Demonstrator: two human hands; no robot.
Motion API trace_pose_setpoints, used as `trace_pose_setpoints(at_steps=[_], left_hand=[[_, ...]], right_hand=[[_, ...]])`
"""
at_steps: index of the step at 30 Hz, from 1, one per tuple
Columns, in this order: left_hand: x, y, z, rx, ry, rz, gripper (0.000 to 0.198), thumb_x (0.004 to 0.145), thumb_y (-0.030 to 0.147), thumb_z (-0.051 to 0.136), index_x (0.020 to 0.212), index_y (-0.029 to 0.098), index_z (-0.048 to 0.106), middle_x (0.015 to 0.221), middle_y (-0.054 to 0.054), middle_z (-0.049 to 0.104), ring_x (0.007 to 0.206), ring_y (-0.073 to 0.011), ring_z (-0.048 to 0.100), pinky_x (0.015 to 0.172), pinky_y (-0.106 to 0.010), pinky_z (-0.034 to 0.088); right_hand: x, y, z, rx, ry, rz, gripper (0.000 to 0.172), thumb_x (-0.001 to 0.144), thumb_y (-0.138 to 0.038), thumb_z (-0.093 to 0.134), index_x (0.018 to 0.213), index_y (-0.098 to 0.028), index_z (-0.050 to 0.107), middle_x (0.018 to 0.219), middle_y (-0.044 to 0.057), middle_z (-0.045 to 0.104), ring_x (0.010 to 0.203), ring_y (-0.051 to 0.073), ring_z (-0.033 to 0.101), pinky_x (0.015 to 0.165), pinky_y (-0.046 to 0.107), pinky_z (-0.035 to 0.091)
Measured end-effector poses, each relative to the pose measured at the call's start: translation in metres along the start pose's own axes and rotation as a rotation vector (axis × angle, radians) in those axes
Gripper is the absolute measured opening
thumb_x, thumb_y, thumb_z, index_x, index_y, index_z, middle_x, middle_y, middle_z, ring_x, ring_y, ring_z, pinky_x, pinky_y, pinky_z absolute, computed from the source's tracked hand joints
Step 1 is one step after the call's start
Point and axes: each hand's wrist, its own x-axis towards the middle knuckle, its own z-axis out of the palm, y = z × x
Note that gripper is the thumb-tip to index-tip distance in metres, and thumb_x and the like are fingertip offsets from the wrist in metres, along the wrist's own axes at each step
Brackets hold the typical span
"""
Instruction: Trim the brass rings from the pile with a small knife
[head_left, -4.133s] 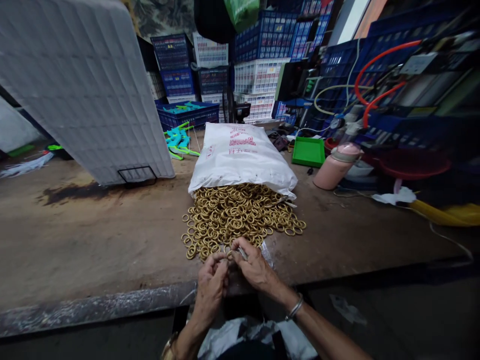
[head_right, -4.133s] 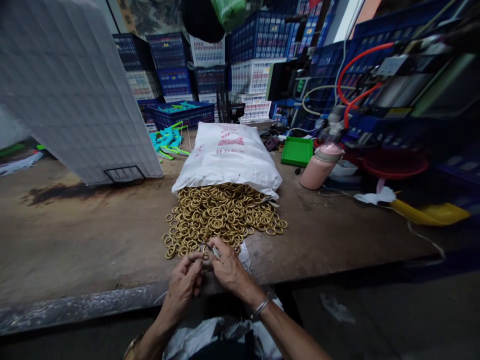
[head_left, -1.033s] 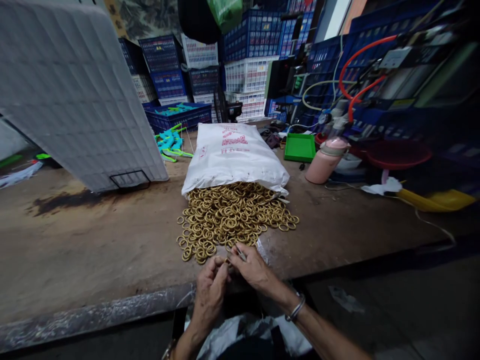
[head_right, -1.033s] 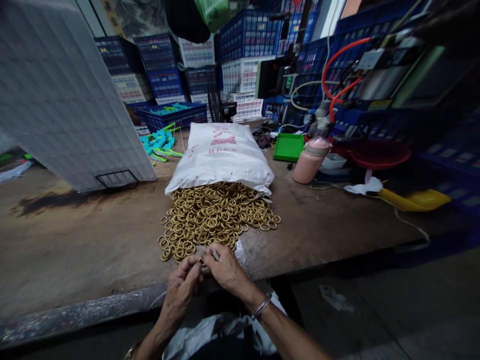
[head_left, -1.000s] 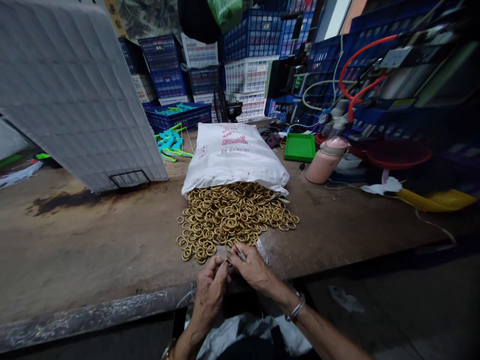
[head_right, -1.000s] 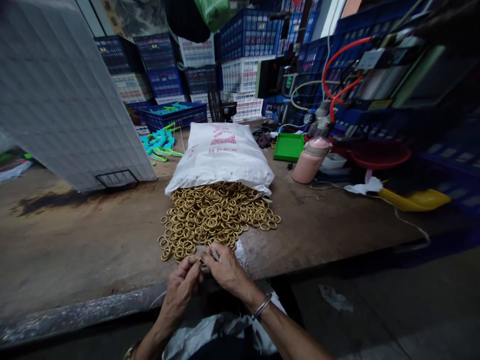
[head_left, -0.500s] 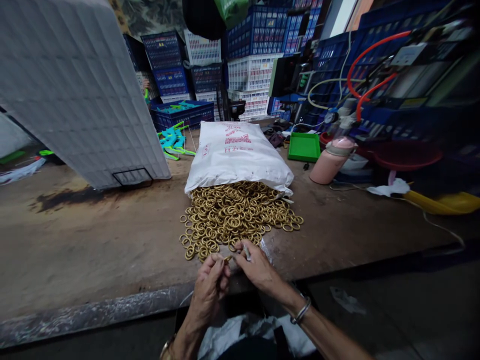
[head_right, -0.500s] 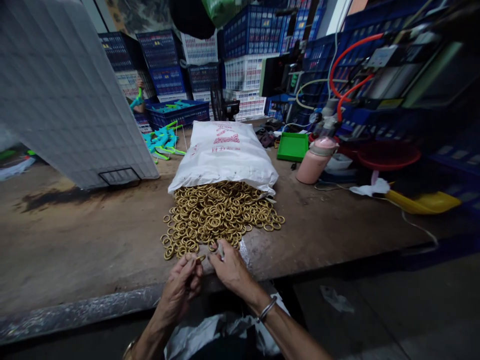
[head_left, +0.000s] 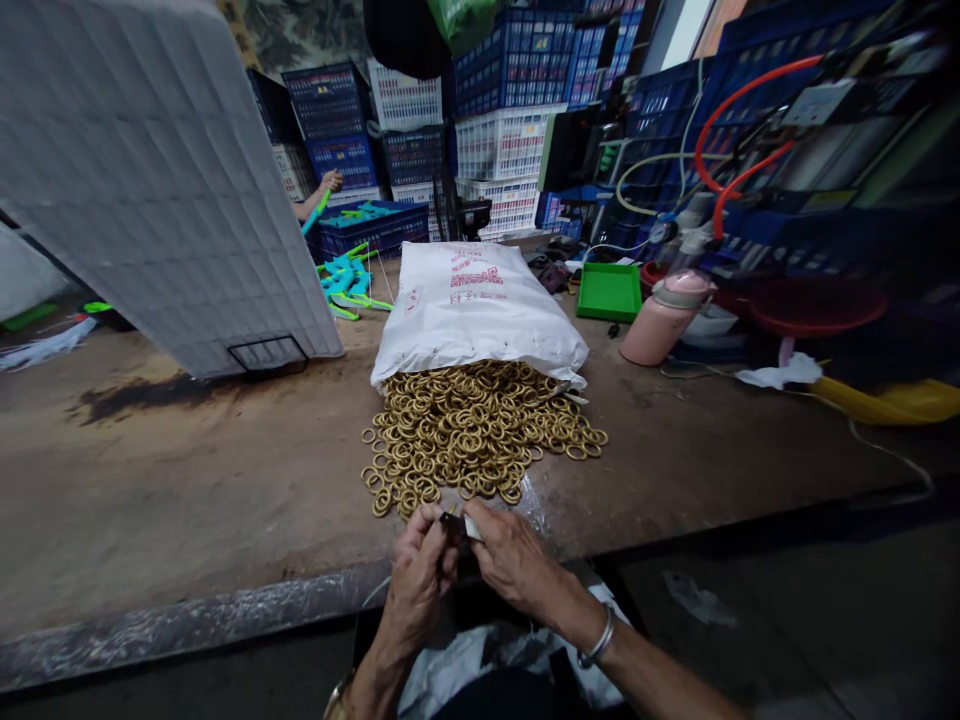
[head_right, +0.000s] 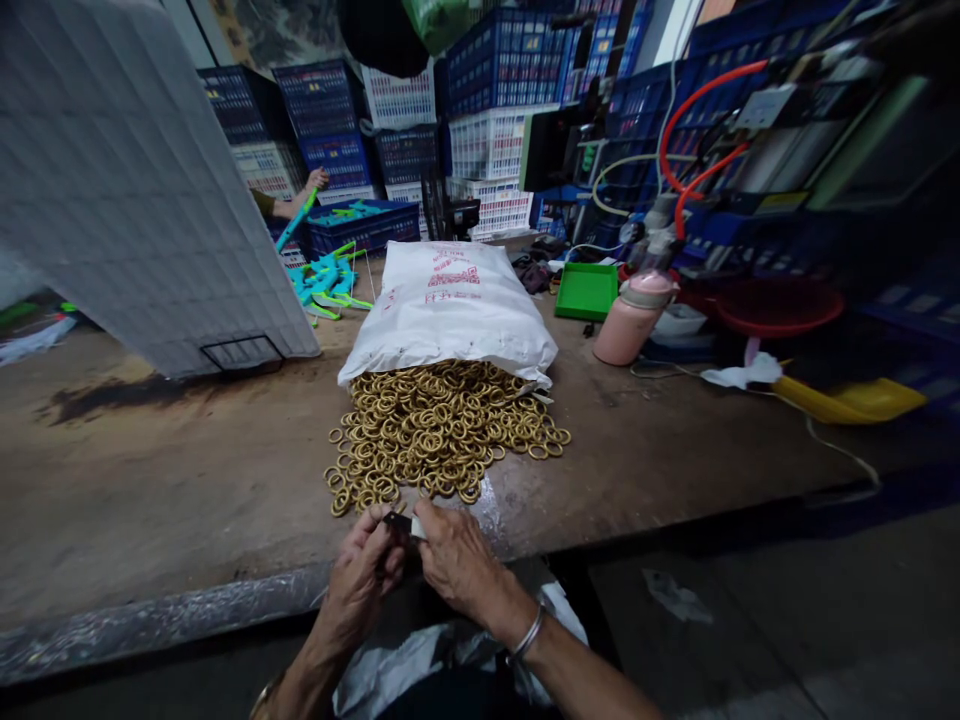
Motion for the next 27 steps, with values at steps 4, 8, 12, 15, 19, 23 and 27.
trace_pose_setpoints(at_steps=[4, 8, 12, 15, 19, 23, 27], left_hand=[[-0.001, -0.001, 0.001, 0.042, -0.016, 0.002, 0.029, 0.075, 0.045, 0.057, 0.083, 0.021, 0.044, 0.048, 0.011, 0.034, 0.038, -0.0036, 0.025, 0.038, -0.014, 0.017], [-0.002, 0.0, 0.002, 0.035, -0.007, 0.002, 0.028, 0.075, 0.044, 0.058, 0.08, 0.021, 0.043, 0.049, 0.011, 0.034, 0.04, -0.0039, 0.026, 0.04, -0.015, 0.019], [-0.003, 0.0, 0.003, 0.056, -0.003, 0.017, 0.03, 0.073, 0.046, 0.059, 0.076, 0.02, 0.043, 0.048, 0.01, 0.033, 0.04, -0.0039, 0.025, 0.04, -0.016, 0.019], [-0.003, -0.001, 0.002, 0.065, -0.001, 0.014, 0.031, 0.074, 0.046, 0.058, 0.076, 0.019, 0.043, 0.048, 0.011, 0.033, 0.039, -0.0035, 0.023, 0.039, -0.016, 0.016], [-0.002, -0.004, 0.001, 0.068, 0.01, 0.01, 0.029, 0.076, 0.044, 0.057, 0.075, 0.019, 0.043, 0.049, 0.01, 0.035, 0.04, -0.0034, 0.025, 0.039, -0.016, 0.017], [-0.007, 0.0, 0.002, 0.088, 0.013, 0.033, 0.03, 0.074, 0.044, 0.059, 0.07, 0.018, 0.044, 0.057, 0.006, 0.047, 0.041, -0.0028, 0.029, 0.039, -0.016, 0.02], [-0.013, 0.01, 0.01, 0.077, -0.026, 0.027, 0.03, 0.074, 0.044, 0.058, 0.07, 0.018, 0.046, 0.061, 0.004, 0.052, 0.041, -0.0028, 0.031, 0.038, -0.016, 0.021]], right_hand=[[-0.001, -0.002, 0.002, -0.082, 0.009, -0.001, 0.027, 0.07, -0.006, 0.037, 0.092, -0.018, 0.046, 0.073, 0.001, 0.055, 0.065, 0.015, 0.049, 0.058, 0.025, 0.029], [-0.001, -0.009, 0.0, -0.115, 0.016, 0.023, 0.029, 0.067, -0.004, 0.036, 0.091, -0.018, 0.045, 0.076, 0.002, 0.057, 0.068, 0.015, 0.051, 0.06, 0.026, 0.031], [0.0, -0.012, 0.0, -0.109, 0.027, 0.062, 0.03, 0.067, -0.003, 0.035, 0.091, -0.018, 0.046, 0.077, 0.003, 0.059, 0.069, 0.015, 0.052, 0.061, 0.026, 0.032], [0.001, -0.014, -0.002, -0.1, 0.008, 0.07, 0.029, 0.068, -0.004, 0.036, 0.091, -0.018, 0.046, 0.078, 0.003, 0.06, 0.069, 0.015, 0.052, 0.06, 0.026, 0.032], [0.002, -0.016, -0.005, -0.1, -0.041, 0.094, 0.026, 0.068, -0.005, 0.036, 0.089, -0.017, 0.047, 0.073, 0.003, 0.059, 0.065, 0.015, 0.051, 0.058, 0.026, 0.03], [0.001, -0.006, -0.005, -0.073, -0.046, 0.076, 0.028, 0.07, -0.007, 0.036, 0.094, -0.017, 0.046, 0.073, 0.002, 0.058, 0.064, 0.015, 0.049, 0.058, 0.025, 0.029], [0.002, 0.005, -0.004, -0.01, -0.003, 0.049, 0.023, 0.075, -0.011, 0.035, 0.094, -0.019, 0.046, 0.073, 0.001, 0.056, 0.064, 0.014, 0.048, 0.058, 0.023, 0.029]])
